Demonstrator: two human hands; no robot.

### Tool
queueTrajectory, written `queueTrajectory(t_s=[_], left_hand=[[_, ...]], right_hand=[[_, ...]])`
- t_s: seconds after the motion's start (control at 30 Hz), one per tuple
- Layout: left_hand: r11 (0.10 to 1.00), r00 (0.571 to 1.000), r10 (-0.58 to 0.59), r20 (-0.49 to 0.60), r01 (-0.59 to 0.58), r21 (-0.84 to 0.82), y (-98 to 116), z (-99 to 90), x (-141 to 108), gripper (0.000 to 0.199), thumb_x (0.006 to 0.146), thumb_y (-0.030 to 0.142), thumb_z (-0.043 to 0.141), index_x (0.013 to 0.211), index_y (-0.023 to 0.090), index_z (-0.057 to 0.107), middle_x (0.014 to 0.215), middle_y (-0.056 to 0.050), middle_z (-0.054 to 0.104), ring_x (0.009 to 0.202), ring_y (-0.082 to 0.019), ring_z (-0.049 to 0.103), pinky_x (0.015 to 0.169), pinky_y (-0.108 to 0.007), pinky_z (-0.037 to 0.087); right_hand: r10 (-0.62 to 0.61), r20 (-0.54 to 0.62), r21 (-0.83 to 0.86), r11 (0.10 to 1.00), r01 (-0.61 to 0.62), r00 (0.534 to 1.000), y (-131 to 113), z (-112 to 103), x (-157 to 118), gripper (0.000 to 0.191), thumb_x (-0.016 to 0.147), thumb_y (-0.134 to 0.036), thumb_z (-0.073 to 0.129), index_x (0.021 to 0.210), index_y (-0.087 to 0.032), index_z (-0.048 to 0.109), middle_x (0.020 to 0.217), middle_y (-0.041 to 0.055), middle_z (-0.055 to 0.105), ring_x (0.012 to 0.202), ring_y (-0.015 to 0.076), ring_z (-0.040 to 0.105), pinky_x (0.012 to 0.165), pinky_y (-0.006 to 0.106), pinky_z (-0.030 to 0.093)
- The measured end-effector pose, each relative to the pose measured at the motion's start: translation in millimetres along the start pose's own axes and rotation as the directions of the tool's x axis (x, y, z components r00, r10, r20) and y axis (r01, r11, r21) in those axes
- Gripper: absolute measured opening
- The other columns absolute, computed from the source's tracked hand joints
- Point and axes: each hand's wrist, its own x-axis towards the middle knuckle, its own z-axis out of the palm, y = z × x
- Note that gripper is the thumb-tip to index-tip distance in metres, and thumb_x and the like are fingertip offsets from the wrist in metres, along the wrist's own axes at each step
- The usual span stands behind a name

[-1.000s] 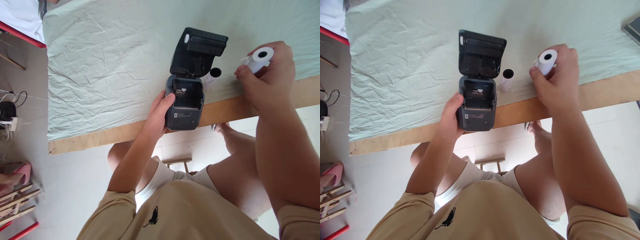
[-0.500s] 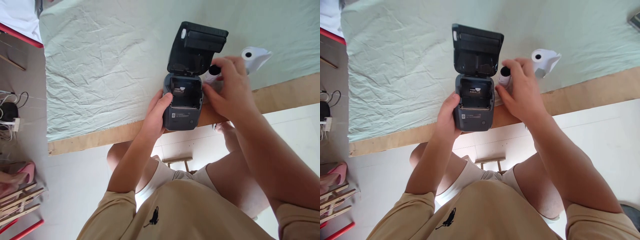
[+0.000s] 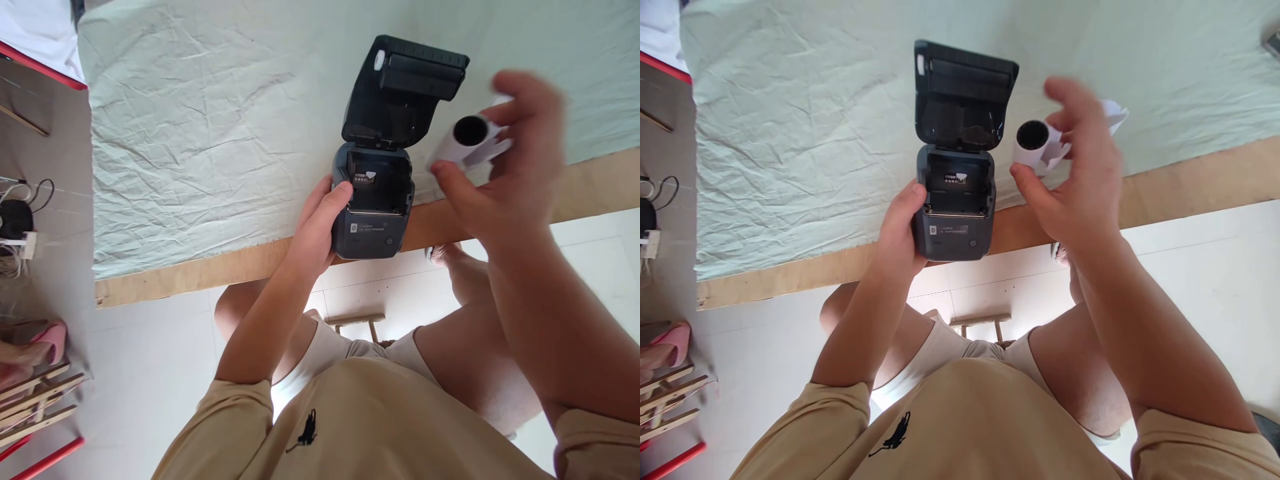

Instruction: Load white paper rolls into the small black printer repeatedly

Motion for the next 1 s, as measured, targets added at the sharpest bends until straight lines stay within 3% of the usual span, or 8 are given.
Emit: queueTrajectory(t_s=[0.07, 0.2, 0.33, 0.47, 0.57, 0.7, 0.83, 1.0], left_hand=[[1.000, 1.000, -0.007, -0.006, 0.007, 0.020, -1, -0.4, 0, 0.039, 0.098, 0.062, 0.075, 0.118, 0.028, 0.073, 0.112, -0.005, 0.083, 0.111, -0.034, 0.087, 0.080, -0.044, 0.074], [0.995, 0.999, 0.006, -0.032, -0.003, 0.097, 0, 0.0, 0, 0.046, 0.094, 0.068, 0.079, 0.115, 0.027, 0.070, 0.105, -0.005, 0.080, 0.108, -0.034, 0.086, 0.081, -0.046, 0.073], [0.991, 0.998, 0.032, -0.051, -0.025, 0.129, 0, 0.3, 1, 0.047, 0.093, 0.067, 0.081, 0.115, 0.027, 0.070, 0.101, -0.006, 0.079, 0.108, -0.036, 0.085, 0.081, -0.047, 0.072], [0.987, 0.989, 0.145, -0.010, -0.144, 0.070, -3, -1.7, 3, 0.049, 0.093, 0.064, 0.085, 0.121, 0.026, 0.070, 0.113, -0.008, 0.081, 0.116, -0.036, 0.084, 0.087, -0.046, 0.070], [0.973, 0.976, 0.214, 0.029, -0.216, 0.081, -5, -6.1, 6, 0.073, 0.083, 0.054, 0.099, 0.141, 0.032, 0.060, 0.129, -0.005, 0.079, 0.126, -0.034, 0.081, 0.100, -0.043, 0.069], [0.958, 0.976, 0.205, 0.069, -0.215, 0.191, -9, -13.9, 11, 0.102, 0.072, 0.055, 0.103, 0.156, 0.033, 0.049, 0.148, -0.010, 0.073, 0.138, -0.040, 0.075, 0.110, -0.051, 0.068], [0.941, 0.971, 0.222, 0.087, -0.237, 0.241, -11, -17.4, 12, 0.103, 0.074, 0.062, 0.100, 0.160, 0.033, 0.051, 0.151, -0.012, 0.071, 0.146, -0.045, 0.071, 0.111, -0.054, 0.067], [0.949, 0.976, 0.207, 0.064, -0.216, 0.228, -9, -15.4, 9, 0.099, 0.072, 0.058, 0.103, 0.156, 0.034, 0.055, 0.152, -0.011, 0.071, 0.145, -0.043, 0.071, 0.112, -0.051, 0.067]], right_hand=[[-0.013, -0.052, 0.040, 0.999, 0.015, 0.999, -12, -4, 0, 0.065, 0.091, -0.047, 0.082, 0.150, -0.033, 0.059, 0.144, 0.0135, 0.073, 0.124, 0.0358, 0.076, 0.094, 0.050, 0.064], [-0.183, 0.052, 0.042, 0.983, 0.181, 0.982, -44, -2, 1, 0.009, 0.101, -0.031, 0.071, 0.110, -0.031, 0.071, 0.118, 0.0081, 0.084, 0.107, 0.0319, 0.082, 0.092, 0.050, 0.062], [-0.197, 0.129, 0.008, 0.980, 0.198, 0.972, -56, 8, 4, 0.021, 0.102, -0.014, 0.061, 0.095, -0.030, 0.072, 0.116, 0.0033, 0.087, 0.110, 0.0297, 0.082, 0.097, 0.050, 0.059], [-0.386, -0.043, 0.113, 0.914, 0.389, 0.921, -49, 15, 0, 0.015, 0.099, -0.016, 0.070, 0.091, -0.029, 0.071, 0.101, -0.0003, 0.087, 0.097, 0.0262, 0.082, 0.085, 0.045, 0.057], [-0.472, -0.075, 0.214, 0.853, 0.477, 0.878, -45, 16, -6, 0.005, 0.101, -0.027, 0.073, 0.097, -0.029, 0.071, 0.096, -0.0016, 0.085, 0.098, 0.0265, 0.082, 0.084, 0.045, 0.055], [-0.294, -0.203, 0.283, 0.895, 0.344, 0.934, -39, 17, -6, 0.020, 0.108, -0.037, 0.062, 0.125, -0.035, 0.072, 0.115, 0.0037, 0.079, 0.109, 0.0283, 0.077, 0.092, 0.047, 0.059], [-0.070, -0.034, 0.363, 0.929, 0.078, 0.997, -26, 20, 2, 0.053, 0.109, -0.057, 0.054, 0.160, -0.042, 0.047, 0.155, 0.0077, 0.068, 0.143, 0.0341, 0.069, 0.110, 0.053, 0.060], [0.090, -0.052, 0.448, 0.892, -0.057, 0.995, -15, 20, 0, 0.029, 0.112, -0.059, 0.049, 0.126, -0.038, 0.063, 0.115, 0.0072, 0.076, 0.110, 0.0309, 0.079, 0.098, 0.053, 0.067]])
